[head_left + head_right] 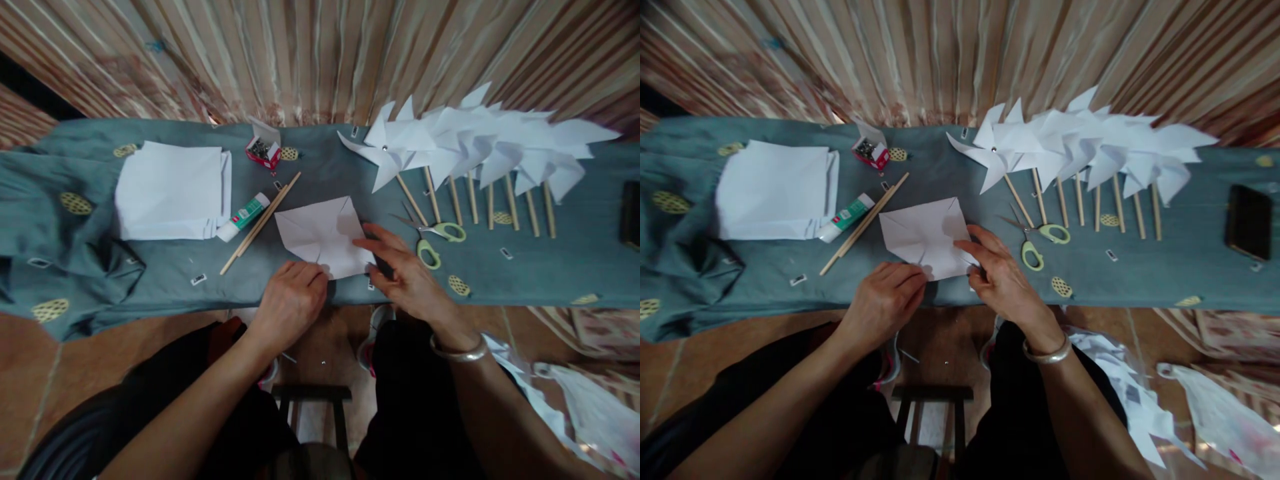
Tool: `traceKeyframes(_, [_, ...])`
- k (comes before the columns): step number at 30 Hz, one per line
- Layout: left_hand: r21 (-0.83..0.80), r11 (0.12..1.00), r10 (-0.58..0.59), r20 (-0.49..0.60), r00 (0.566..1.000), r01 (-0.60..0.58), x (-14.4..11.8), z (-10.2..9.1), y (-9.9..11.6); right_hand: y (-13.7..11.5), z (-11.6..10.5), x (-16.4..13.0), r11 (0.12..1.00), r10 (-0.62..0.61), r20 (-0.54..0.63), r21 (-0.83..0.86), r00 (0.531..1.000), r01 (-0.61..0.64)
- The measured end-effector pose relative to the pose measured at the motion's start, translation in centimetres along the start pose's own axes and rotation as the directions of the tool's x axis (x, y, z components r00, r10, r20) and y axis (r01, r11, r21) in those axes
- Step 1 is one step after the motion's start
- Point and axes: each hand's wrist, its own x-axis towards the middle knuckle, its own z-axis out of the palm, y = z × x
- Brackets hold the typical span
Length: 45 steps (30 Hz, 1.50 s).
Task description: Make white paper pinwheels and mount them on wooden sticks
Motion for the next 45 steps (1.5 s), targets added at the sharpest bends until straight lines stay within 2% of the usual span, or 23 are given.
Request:
traceKeyframes(3, [0.0,1.0,0.007,-0.025,1.0,-0.007,-0.4,-0.3,-0.3,0.1,-0.2,-0.6,0.996,0.039,0.093,0.071,0.995,-0.046])
traceKeyframes(5, [-0.001,1.0,0.007,-0.021,1.0,-0.007,-0.6,-0.4,-0.5,0.2,-0.3,-0.8,0.993,0.048,0.113,0.105,0.992,-0.06])
traceKeyframes(17, [-0.04,0.999,0.0,0.021,1.0,0.001,-0.9,-0.7,-0.3,0.3,-0.5,-0.5,0.947,0.093,-0.025,0.31,0.995,-0.081])
traceKeyframes(30, [-0.117,0.993,-0.024,0.083,0.996,0.033,-1.1,-0.4,0.5,-1.5,3.1,2.1,0.987,0.066,-0.141,0.152,0.988,-0.044])
traceKeyframes(45, [-0.136,0.989,-0.044,0.116,0.992,0.06,-1.4,-0.5,0.4,-1.3,3.9,3.1,0.999,0.004,-0.148,0.042,0.989,0.002])
